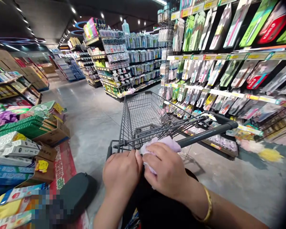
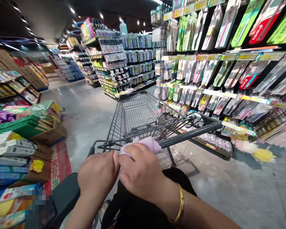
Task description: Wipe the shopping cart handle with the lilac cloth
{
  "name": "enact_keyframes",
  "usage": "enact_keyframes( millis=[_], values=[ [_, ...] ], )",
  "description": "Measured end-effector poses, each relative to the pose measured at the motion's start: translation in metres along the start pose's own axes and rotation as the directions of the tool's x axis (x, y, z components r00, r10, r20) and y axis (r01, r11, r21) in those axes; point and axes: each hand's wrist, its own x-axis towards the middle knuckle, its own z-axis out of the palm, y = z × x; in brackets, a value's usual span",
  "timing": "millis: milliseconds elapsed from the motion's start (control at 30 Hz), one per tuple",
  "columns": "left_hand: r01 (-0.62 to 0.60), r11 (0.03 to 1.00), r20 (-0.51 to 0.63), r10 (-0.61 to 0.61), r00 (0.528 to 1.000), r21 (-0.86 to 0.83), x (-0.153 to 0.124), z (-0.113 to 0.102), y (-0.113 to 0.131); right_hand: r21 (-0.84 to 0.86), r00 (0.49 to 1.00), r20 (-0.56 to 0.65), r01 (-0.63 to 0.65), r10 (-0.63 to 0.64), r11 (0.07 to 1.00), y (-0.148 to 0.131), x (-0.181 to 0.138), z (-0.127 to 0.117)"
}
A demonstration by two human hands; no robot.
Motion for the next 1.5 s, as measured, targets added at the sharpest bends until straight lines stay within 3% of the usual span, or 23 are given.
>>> enact_keyframes(
  millis=[100,200,300,367,433,533,600,667,733,767,900,967,1033,1133,1200,1267,1400,1433,1500],
  values=[
    [-0.016,1.0,0.021,0.016,1.0,-0.001,0.0,0.001,0.001,-0.011,0.999,-0.033,-0.03,0.03,0.999,0.032,-0.009,-0.021],
    [-0.017,1.0,0.023,0.016,1.0,0.018,0.001,0.0,0.004,-0.109,0.963,-0.157,-0.238,0.22,0.965,0.071,-0.021,-0.051],
    [-0.009,0.999,0.013,0.008,1.0,0.047,0.004,-0.002,0.011,-0.157,0.9,-0.255,-0.398,0.353,0.904,0.074,-0.026,-0.059],
    [-0.019,0.998,0.014,0.018,1.0,0.053,0.006,-0.004,0.015,-0.166,0.926,-0.24,-0.337,0.293,0.927,0.058,-0.025,-0.05],
    [-0.037,0.998,0.024,0.036,0.999,0.055,0.007,-0.005,0.017,-0.146,0.975,-0.142,-0.192,0.172,0.97,0.046,-0.024,-0.04],
    [-0.042,0.997,0.049,0.039,0.998,0.057,0.008,-0.006,0.018,-0.103,0.983,-0.113,-0.153,0.141,0.983,0.06,-0.03,-0.046],
    [-0.032,0.998,0.053,0.029,0.998,0.046,0.009,-0.006,0.019,-0.11,0.941,-0.213,-0.289,0.262,0.951,0.088,-0.036,-0.064],
    [-0.032,0.999,0.046,0.031,0.998,0.035,0.009,-0.006,0.02,-0.133,0.848,-0.344,-0.469,0.403,0.873,0.113,-0.04,-0.082],
    [-0.041,0.999,0.034,0.04,0.999,0.033,0.01,-0.006,0.022,-0.153,0.776,-0.435,-0.564,0.457,0.812,0.12,-0.04,-0.087],
    [-0.042,0.998,0.028,0.041,0.999,0.037,0.011,-0.006,0.023,-0.168,0.781,-0.446,-0.552,0.437,0.817,0.117,-0.039,-0.083],
    [-0.098,0.995,0.013,0.098,0.995,0.019,0.007,-0.007,0.022,-0.19,0.934,-0.312,-0.242,0.175,0.952,0.091,-0.038,-0.06],
    [-0.148,0.989,0.001,0.148,0.989,-0.026,0.002,-0.006,0.018,-0.151,0.943,-0.297,-0.202,0.15,0.968,0.099,-0.044,-0.061],
    [-0.197,0.976,-0.01,0.197,0.98,-0.098,-0.003,-0.004,0.009,-0.114,0.894,-0.369,-0.315,0.254,0.942,0.126,-0.052,-0.076],
    [-0.267,0.926,0.015,0.281,0.96,-0.265,-0.002,-0.001,-0.009,-0.079,0.752,-0.521,-0.514,0.404,0.854,0.17,-0.06,-0.103],
    [-0.252,0.899,0.075,0.297,0.952,-0.359,0.006,0.0,-0.022,-0.077,0.689,-0.58,-0.577,0.434,0.813,0.178,-0.059,-0.109],
    [-0.225,0.882,0.136,0.304,0.943,-0.413,0.017,0.001,-0.031,-0.102,0.708,-0.571,-0.562,0.415,0.821,0.165,-0.055,-0.101],
    [-0.251,0.822,0.147,0.371,0.917,-0.51,0.028,0.003,-0.033,-0.141,0.861,-0.43,-0.36,0.27,0.922,0.129,-0.05,-0.074],
    [-0.24,0.828,0.134,0.352,0.926,-0.507,0.027,0.004,-0.031,-0.123,0.87,-0.421,-0.336,0.257,0.934,0.13,-0.051,-0.073],
    [-0.218,0.848,0.098,0.3,0.949,-0.484,0.023,0.004,-0.023,-0.05,0.836,-0.444,-0.381,0.321,0.923,0.147,-0.052,-0.079]
  ],
)
